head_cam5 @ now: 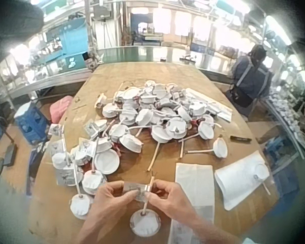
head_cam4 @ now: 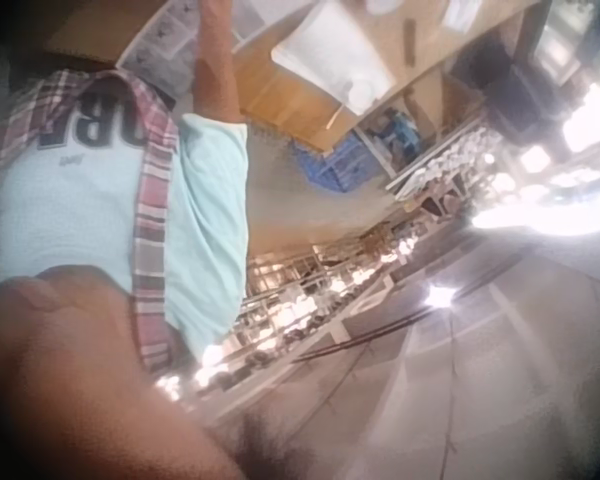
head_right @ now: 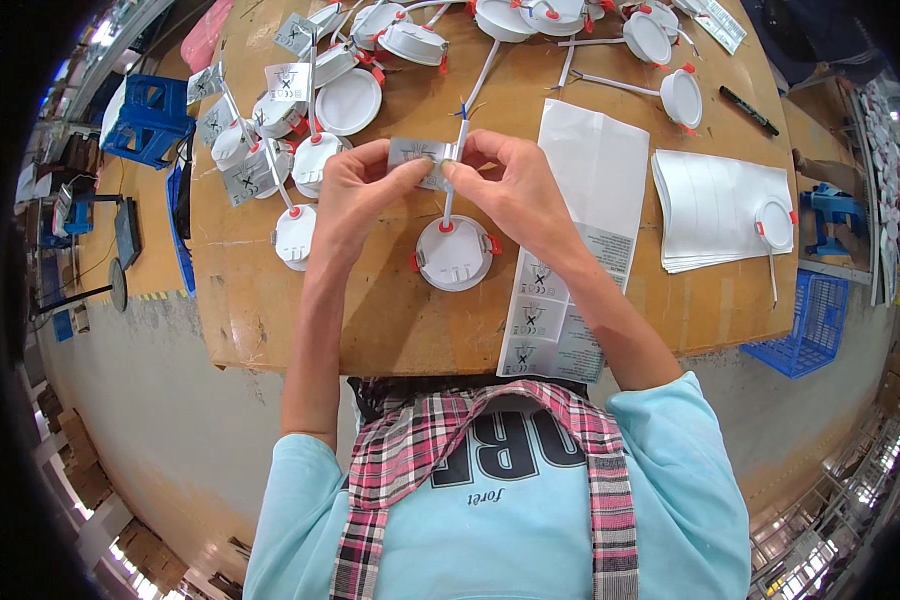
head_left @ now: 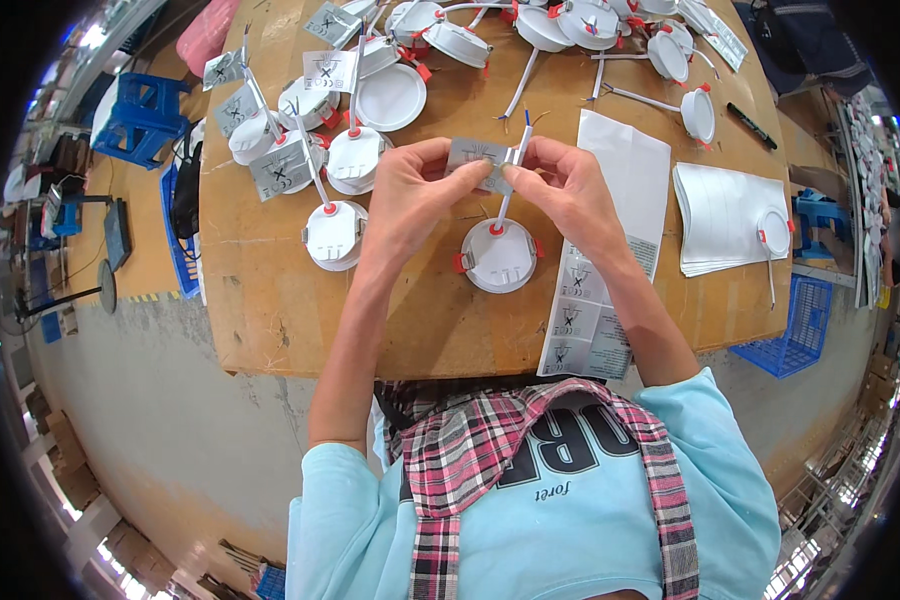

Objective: The recorder is applying labels to small white light fixtures and organizing wires for assembly at a factory workbench.

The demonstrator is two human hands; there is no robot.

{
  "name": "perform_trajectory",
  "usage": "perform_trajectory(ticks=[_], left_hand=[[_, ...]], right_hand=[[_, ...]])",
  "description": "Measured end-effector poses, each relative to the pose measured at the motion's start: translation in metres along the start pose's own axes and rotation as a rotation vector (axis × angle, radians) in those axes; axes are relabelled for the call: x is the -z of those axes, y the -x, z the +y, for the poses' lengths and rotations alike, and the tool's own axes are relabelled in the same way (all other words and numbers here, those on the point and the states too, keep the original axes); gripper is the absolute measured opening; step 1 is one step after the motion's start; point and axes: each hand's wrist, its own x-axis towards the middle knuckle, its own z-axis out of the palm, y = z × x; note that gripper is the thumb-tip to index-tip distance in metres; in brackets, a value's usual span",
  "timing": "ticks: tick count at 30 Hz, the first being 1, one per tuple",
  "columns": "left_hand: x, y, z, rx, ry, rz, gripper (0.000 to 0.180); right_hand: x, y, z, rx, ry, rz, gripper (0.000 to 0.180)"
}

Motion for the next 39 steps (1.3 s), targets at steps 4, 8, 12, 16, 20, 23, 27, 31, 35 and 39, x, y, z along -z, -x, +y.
perform_trajectory(ticks=[4,8,12,16,20,23,27,31,35,39], left_hand=[[0.005,-0.002,-0.007,0.007,-0.041,-0.031,0.020],[0.001,0.003,-0.005,-0.087,0.082,0.126,0.020],[0.002,0.009,-0.011,-0.089,0.039,0.084,0.017],[-0.003,0.016,-0.007,-0.146,0.019,0.150,0.015],[-0.010,0.022,-0.008,-0.202,0.013,0.238,0.017],[-0.012,0.022,-0.014,-0.329,-0.046,0.283,0.035],[-0.016,0.028,-0.013,-0.485,-0.486,0.307,0.063],[-0.011,0.027,-0.023,-0.431,-0.397,0.326,0.053],[-0.006,0.028,-0.020,-0.572,-0.449,0.427,0.041],[0.001,0.028,-0.019,-0.742,-0.444,0.520,0.042]], right_hand=[[0.000,-0.002,0.004,0.013,0.016,0.009,0.017],[0.003,-0.003,0.002,0.018,0.032,0.016,0.018],[-0.002,0.000,0.000,0.038,-0.042,-0.018,0.017],[0.001,-0.002,0.002,0.072,-0.038,-0.048,0.015],[0.002,-0.001,0.002,0.085,-0.077,-0.031,0.013],[0.002,0.000,0.001,0.143,-0.161,0.039,0.007],[0.001,0.003,-0.015,0.655,0.180,0.014,0.016],[-0.008,0.016,-0.025,0.903,0.359,-0.056,0.026],[-0.014,0.022,-0.031,0.994,0.443,-0.065,0.019],[-0.019,0.026,-0.031,1.044,0.526,-0.071,0.028]])
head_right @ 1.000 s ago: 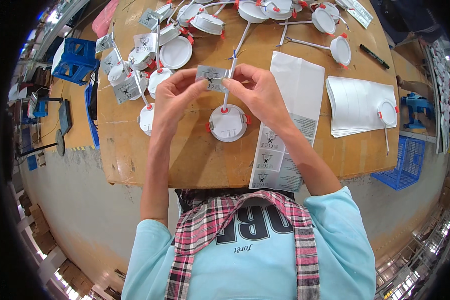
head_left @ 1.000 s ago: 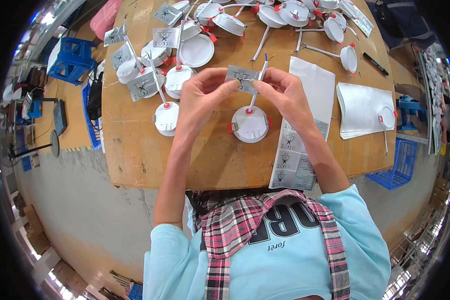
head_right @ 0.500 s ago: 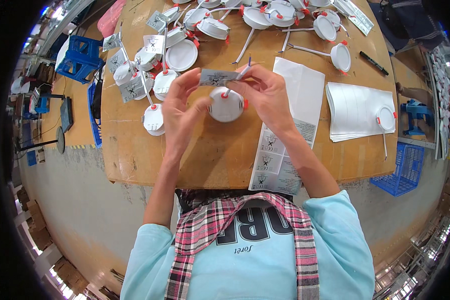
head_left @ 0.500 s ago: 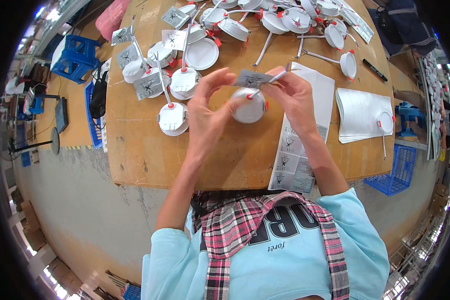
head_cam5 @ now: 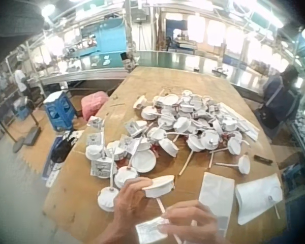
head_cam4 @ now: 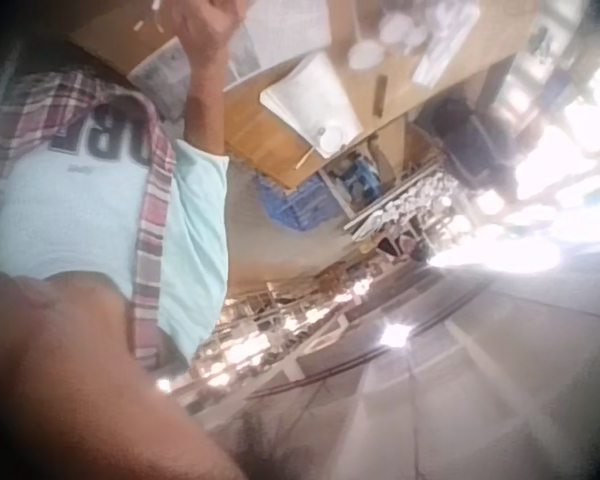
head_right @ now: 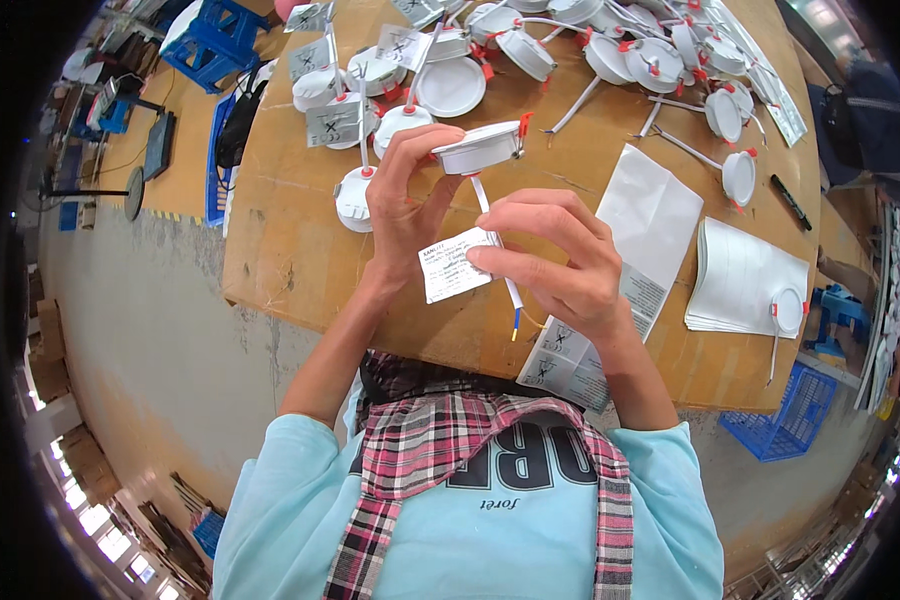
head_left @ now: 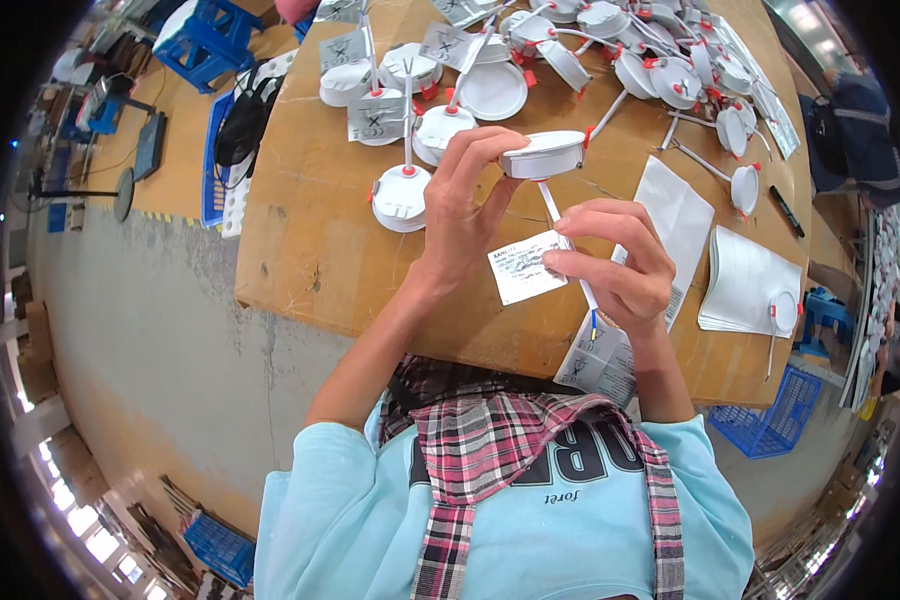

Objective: The recorder is applying labels to small white light fixtures and organizing wires for assembly at a factory workbench.

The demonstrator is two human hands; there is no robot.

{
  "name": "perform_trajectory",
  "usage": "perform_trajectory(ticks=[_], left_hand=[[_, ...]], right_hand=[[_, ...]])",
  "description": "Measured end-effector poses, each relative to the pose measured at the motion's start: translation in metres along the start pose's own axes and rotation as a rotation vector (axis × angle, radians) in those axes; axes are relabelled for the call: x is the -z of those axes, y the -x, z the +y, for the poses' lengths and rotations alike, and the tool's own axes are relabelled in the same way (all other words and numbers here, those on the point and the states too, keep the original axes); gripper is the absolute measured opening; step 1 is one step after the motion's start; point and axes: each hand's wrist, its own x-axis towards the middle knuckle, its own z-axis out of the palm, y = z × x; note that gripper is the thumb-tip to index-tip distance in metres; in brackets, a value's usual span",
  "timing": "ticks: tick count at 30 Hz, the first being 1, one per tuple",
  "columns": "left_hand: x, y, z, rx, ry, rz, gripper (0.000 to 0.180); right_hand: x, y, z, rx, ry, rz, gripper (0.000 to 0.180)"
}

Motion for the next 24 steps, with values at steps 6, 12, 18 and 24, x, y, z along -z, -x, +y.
perform_trajectory(ticks=[6,12,18,24], left_hand=[[0.011,0.000,-0.006,-0.089,-0.049,0.047,0.047],[0.022,0.003,-0.007,-0.133,-0.146,0.059,0.050],[0.031,0.011,0.006,0.053,-0.203,-0.056,0.071],[0.020,0.042,0.030,-0.206,-0.303,-0.302,0.044]], right_hand=[[-0.006,0.003,0.001,0.014,-0.014,-0.022,0.027],[-0.007,0.001,0.001,-0.028,-0.108,-0.016,0.023],[-0.008,-0.008,0.000,-0.873,-0.528,0.292,0.020],[-0.029,-0.003,0.049,-0.979,-0.672,0.133,0.020]])
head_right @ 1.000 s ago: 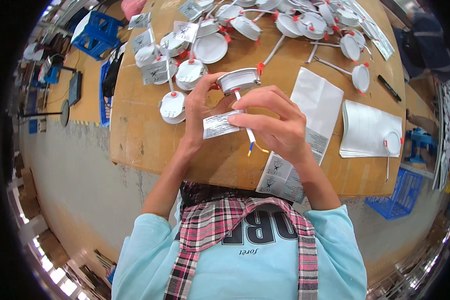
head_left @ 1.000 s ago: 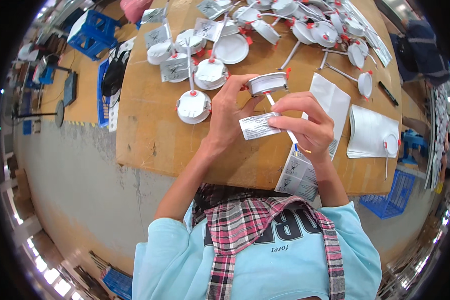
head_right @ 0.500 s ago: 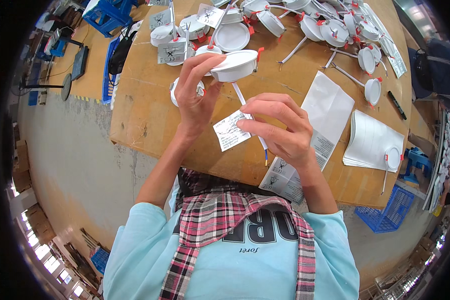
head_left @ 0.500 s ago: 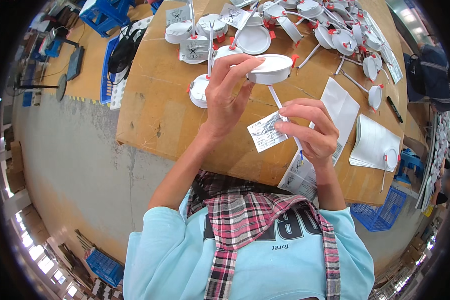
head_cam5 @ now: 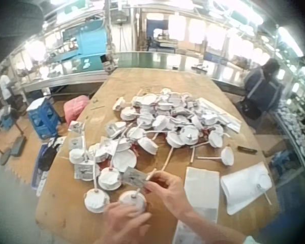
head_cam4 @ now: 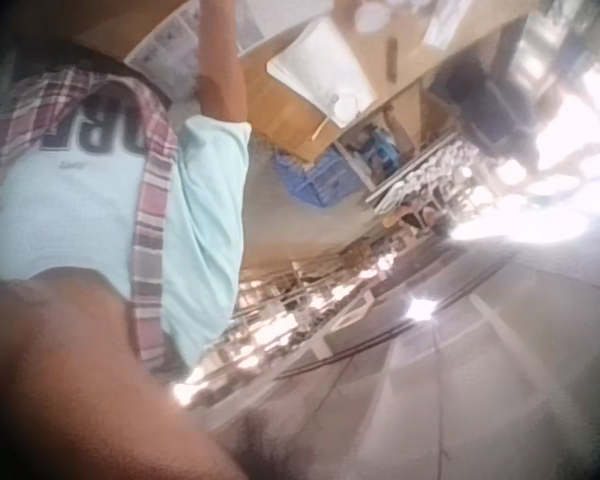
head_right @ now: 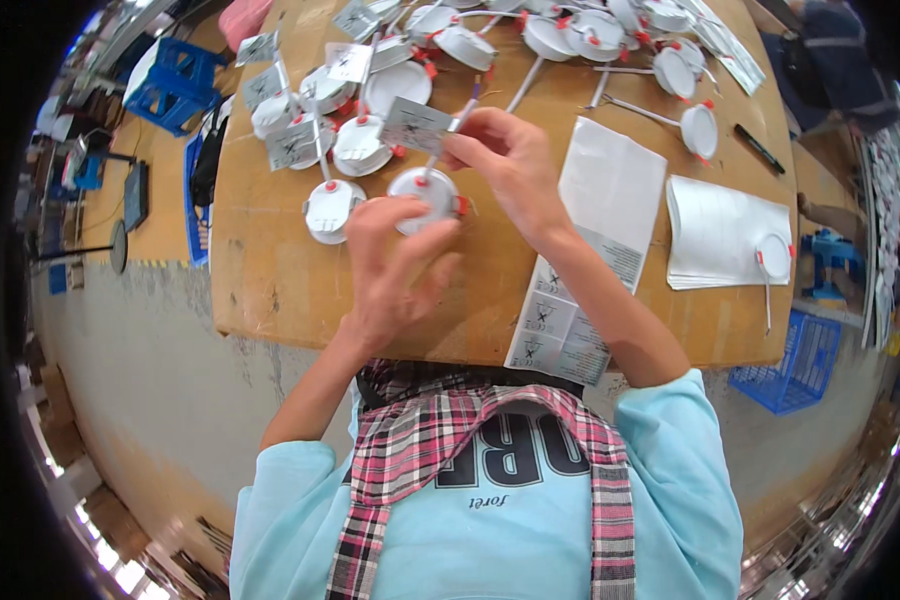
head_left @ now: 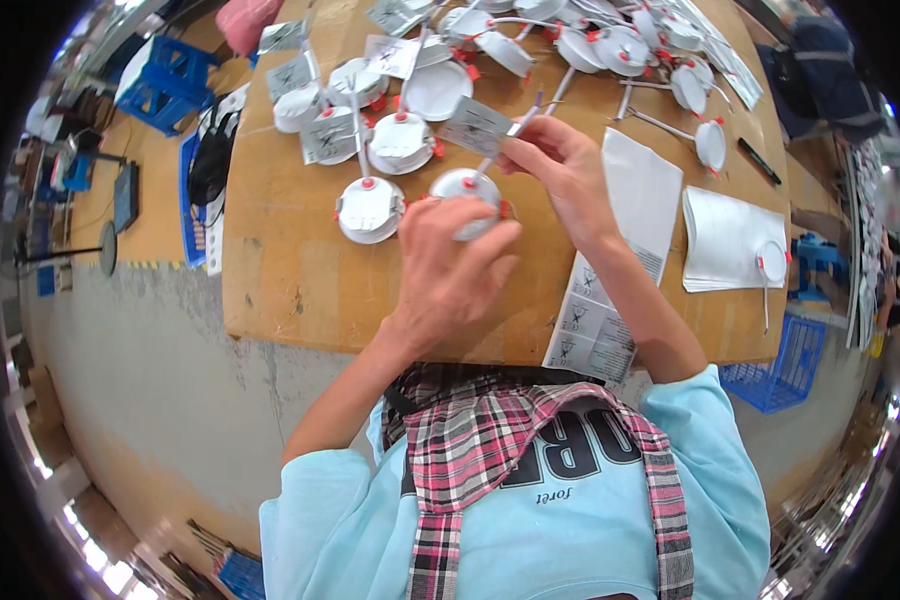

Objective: The recorder is applying labels to small white light fixtures and organizing wires for assembly at a factory workbench.

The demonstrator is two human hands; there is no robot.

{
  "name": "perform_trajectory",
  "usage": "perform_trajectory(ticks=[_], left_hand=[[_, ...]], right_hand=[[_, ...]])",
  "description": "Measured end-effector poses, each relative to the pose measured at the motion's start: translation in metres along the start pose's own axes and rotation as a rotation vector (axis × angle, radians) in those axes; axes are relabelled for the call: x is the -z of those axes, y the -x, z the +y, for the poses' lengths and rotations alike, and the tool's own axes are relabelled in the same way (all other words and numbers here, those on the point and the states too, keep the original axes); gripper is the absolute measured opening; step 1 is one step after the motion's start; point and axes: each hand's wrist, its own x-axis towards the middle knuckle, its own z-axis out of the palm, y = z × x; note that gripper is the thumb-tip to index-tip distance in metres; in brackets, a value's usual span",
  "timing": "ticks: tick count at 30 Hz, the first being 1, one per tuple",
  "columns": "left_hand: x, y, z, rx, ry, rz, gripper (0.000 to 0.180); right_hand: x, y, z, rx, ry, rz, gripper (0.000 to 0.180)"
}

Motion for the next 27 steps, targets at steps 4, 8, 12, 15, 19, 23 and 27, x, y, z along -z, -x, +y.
perform_trajectory(ticks=[4,8,12,15,19,23,27], left_hand=[[-0.015,-0.005,-0.009,0.093,-0.173,-0.233,0.035],[-0.016,-0.003,-0.033,0.120,-0.293,-0.219,0.028],[-0.013,-0.009,-0.041,0.154,-0.342,-0.189,0.024],[-0.009,-0.016,-0.034,0.175,-0.295,-0.137,0.026],[-0.012,-0.023,-0.002,0.162,-0.066,-0.166,0.027],[-0.044,-0.022,0.035,0.207,0.129,-0.398,0.042],[-0.083,-0.033,0.051,0.416,0.305,-0.484,0.058]], right_hand=[[-0.004,-0.017,0.001,0.010,-0.007,-0.147,0.025],[0.010,-0.013,-0.002,0.229,0.304,-0.004,0.028],[0.047,0.013,-0.017,0.246,0.426,0.129,0.025],[0.079,0.037,-0.014,0.390,0.755,0.330,0.017],[0.107,0.067,-0.001,0.377,0.934,0.384,0.016],[0.110,0.084,0.006,0.386,1.007,0.401,0.018],[0.101,0.088,0.025,0.364,0.988,0.379,0.022]])
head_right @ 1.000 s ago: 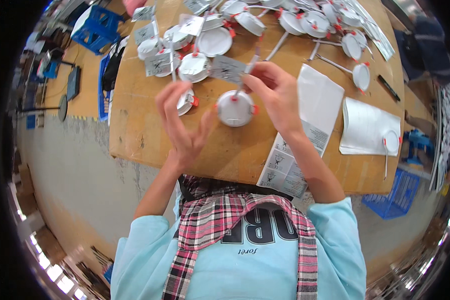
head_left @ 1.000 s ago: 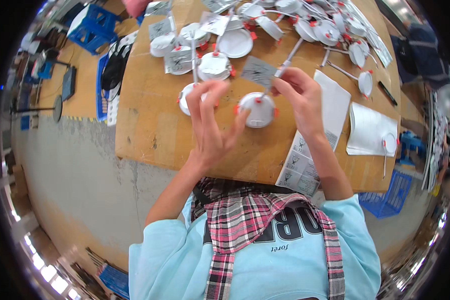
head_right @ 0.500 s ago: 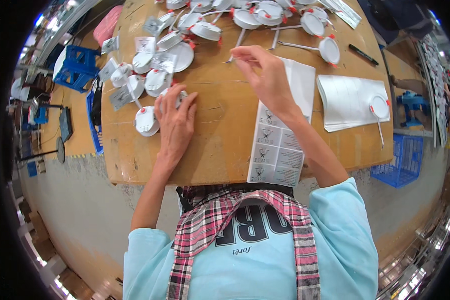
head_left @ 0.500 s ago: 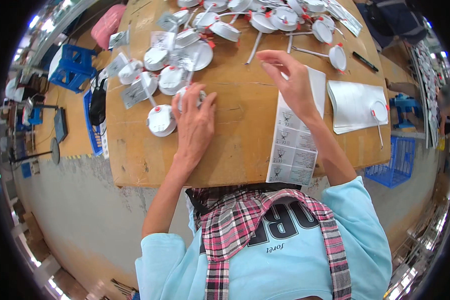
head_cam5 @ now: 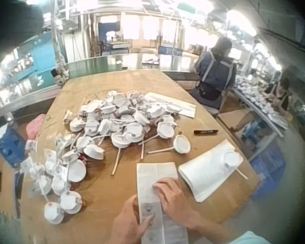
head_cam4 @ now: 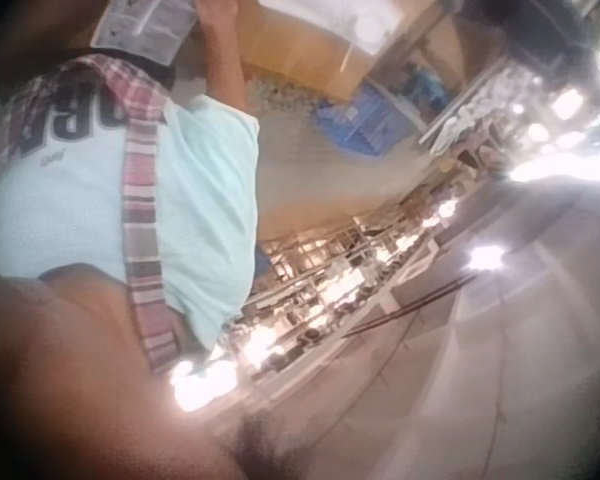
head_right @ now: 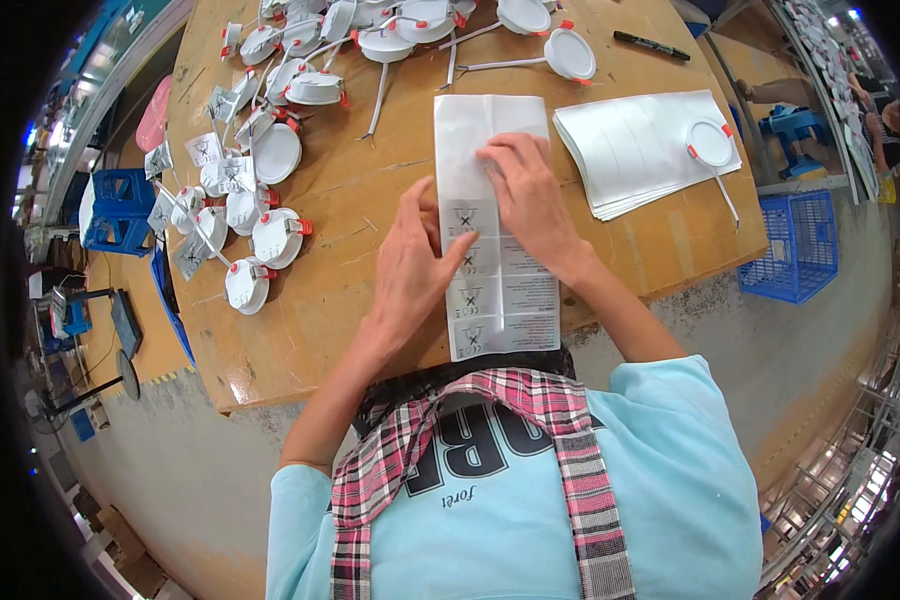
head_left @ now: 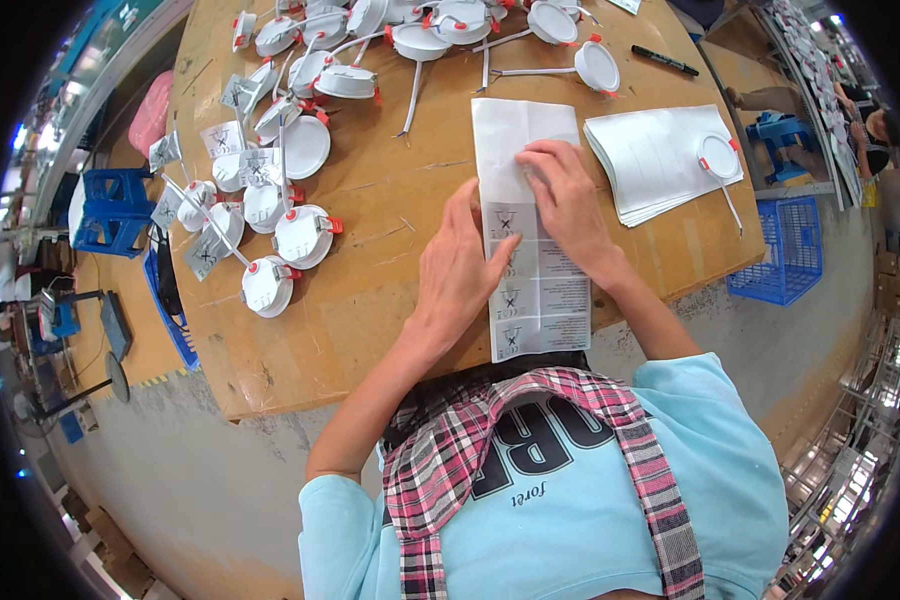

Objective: The recorder is applying labels to small white light fixtures and organizing wires for assembly at a factory workbench.

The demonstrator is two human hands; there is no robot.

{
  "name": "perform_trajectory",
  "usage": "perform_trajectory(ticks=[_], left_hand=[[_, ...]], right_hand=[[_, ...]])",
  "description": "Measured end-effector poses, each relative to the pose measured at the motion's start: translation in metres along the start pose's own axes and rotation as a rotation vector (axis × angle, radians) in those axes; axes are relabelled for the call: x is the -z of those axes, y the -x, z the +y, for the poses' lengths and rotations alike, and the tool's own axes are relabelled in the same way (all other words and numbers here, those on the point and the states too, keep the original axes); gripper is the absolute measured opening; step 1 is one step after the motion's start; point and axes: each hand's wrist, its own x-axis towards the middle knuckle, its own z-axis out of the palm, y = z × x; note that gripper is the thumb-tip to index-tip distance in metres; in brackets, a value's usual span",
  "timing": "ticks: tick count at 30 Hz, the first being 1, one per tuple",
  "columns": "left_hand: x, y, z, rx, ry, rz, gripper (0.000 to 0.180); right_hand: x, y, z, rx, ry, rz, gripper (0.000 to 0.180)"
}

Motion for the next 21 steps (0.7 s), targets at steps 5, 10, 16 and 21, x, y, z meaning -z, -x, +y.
perform_trajectory(ticks=[5,10,16,21], left_hand=[[-0.004,-0.019,-0.007,0.102,0.468,-0.023,0.067],[0.007,-0.013,-0.013,0.152,0.702,-0.065,0.062],[0.013,-0.015,-0.013,0.129,0.677,-0.041,0.056],[0.003,-0.010,-0.015,0.121,0.694,0.006,0.060]], right_hand=[[-0.006,0.001,-0.001,0.014,-0.050,-0.006,0.024],[-0.001,0.000,-0.004,0.092,-0.057,0.041,0.021],[0.005,0.000,-0.018,0.185,-0.064,-0.042,0.021],[0.005,-0.011,-0.015,0.117,-0.156,-0.122,0.020]])
